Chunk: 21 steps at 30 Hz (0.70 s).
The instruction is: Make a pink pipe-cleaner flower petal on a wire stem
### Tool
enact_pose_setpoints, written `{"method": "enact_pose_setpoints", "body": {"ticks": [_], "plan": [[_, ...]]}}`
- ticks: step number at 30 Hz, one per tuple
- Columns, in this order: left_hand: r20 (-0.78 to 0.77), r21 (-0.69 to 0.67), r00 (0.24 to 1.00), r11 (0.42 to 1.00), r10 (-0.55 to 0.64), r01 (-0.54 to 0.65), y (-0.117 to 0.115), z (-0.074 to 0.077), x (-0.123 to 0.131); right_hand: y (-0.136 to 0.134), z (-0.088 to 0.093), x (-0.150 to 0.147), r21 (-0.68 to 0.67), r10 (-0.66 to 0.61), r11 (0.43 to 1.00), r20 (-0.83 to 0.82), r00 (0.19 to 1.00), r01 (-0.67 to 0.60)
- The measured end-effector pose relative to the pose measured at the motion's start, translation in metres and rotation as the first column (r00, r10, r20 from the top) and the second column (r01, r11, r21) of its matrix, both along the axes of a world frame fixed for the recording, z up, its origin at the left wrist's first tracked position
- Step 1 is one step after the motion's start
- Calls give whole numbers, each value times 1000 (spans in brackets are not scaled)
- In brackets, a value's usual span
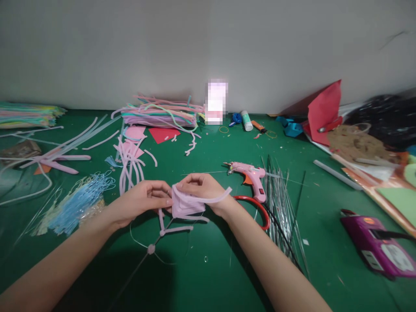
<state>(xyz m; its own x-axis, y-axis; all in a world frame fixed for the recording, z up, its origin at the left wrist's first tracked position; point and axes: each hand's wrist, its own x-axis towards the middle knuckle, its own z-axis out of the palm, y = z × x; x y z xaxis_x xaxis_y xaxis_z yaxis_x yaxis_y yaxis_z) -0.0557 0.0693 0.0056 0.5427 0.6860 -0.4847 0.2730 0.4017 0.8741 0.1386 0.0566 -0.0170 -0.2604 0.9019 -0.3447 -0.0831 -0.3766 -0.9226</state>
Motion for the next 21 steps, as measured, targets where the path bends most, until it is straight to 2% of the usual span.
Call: {"method": "enact_pose_setpoints", "body": {"ticks": [8, 16, 21], "plan": [[9, -62, 999, 998, 34, -33, -1, -6, 6, 0, -5, -1, -14, 4, 1000, -23, 1000, -4], [-33, -22, 999, 1000, 21, -22, 0, 4, 1, 1, -3, 3, -2, -21, 1000, 14, 1000, 21], [-61, 0, 998, 1000, 4, -4, -1, 2, 2, 1, -3, 2, 4, -11, 1000, 11, 1000, 11]]}}
